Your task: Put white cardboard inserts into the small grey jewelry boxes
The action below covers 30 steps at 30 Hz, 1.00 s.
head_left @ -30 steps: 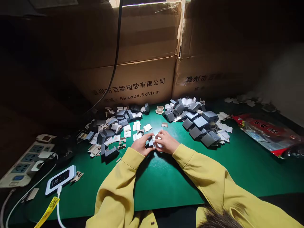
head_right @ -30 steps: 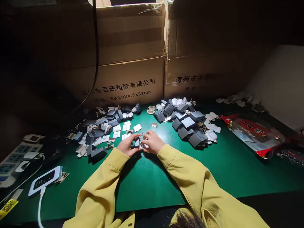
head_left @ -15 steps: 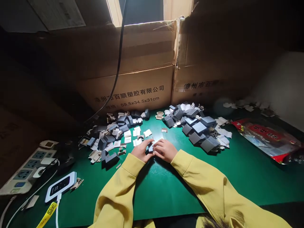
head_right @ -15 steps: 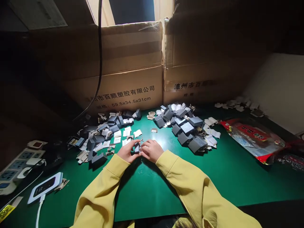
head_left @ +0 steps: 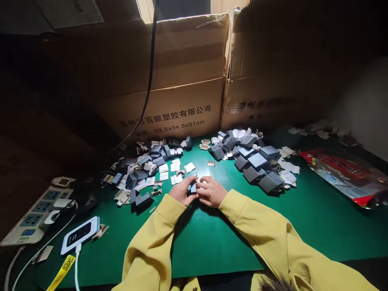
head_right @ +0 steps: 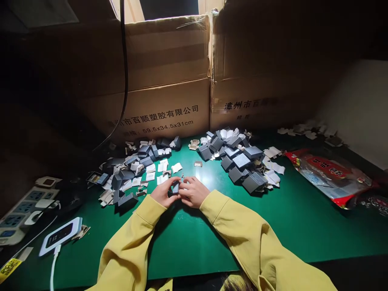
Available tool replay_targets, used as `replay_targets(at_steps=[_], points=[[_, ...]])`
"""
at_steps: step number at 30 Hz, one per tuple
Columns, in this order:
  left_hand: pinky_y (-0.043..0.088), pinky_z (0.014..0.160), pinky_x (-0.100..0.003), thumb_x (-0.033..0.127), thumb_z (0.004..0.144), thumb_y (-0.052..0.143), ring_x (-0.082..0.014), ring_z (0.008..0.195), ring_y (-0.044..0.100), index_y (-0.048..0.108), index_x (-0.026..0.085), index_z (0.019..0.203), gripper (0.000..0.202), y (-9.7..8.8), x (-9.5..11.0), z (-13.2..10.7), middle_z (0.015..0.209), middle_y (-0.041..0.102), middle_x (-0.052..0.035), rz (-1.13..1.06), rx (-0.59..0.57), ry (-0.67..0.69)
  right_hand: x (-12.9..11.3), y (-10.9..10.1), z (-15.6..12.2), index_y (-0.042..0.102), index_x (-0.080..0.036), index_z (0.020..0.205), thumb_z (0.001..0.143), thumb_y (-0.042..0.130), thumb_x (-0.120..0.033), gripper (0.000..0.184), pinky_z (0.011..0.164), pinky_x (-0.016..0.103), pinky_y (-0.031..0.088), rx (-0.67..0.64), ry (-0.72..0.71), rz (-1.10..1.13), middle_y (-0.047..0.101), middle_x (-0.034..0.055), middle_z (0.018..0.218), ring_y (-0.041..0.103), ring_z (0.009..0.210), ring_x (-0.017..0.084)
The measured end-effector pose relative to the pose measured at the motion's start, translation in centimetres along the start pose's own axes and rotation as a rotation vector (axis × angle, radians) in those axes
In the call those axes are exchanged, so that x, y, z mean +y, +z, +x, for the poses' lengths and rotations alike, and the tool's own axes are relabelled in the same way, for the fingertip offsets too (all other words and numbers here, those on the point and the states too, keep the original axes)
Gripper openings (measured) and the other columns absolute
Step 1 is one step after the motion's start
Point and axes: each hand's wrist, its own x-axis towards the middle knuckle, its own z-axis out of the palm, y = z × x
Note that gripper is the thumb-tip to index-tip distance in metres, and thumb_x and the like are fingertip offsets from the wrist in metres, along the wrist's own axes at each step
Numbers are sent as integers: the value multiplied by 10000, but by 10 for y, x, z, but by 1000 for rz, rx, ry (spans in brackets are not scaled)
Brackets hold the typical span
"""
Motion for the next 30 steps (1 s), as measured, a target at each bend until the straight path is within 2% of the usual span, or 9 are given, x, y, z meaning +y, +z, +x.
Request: replay_targets(at_steps=[7,14,19,24,30], points=[[506,864,-370,170,723,612,-233,1005,601,507,205,1147,438,-3,9,1,1116,617,-82,3,-20,36,2,2,1,596,-188,767,818,594,-282,107,794,372,419,-29,5,47,604,51,825,463,928,232],[508,816,-336,268,742,666,-210,938,603,545,200,1026,316,-3,5,1,1023,620,-66,7,-14,44,2,2,-9,593,-186,786,926,438,-260,222,711,331,452,52,-3,-4,638,54,806,528,885,211],[505,790,-322,352,740,680,-185,869,597,547,192,904,265,-3,-1,1,942,602,-53,40,-28,87,3,7,-15,602,-198,839,921,448,-237,179,931,390,446,131,-54,-2,689,37,959,588,927,179],[509,735,-312,364,739,668,-178,820,588,534,185,805,233,-3,-5,2,889,596,-54,50,-33,121,0,9,-19,632,-210,884,912,464,-221,171,975,413,446,178,-28,28,720,41,1017,632,986,181],[518,738,-326,369,770,613,-184,817,586,522,186,866,226,3,-2,4,888,589,-64,65,-19,123,-5,11,-32,633,-210,1049,902,465,-180,225,1089,510,344,164,41,42,692,59,1136,597,1138,203]])
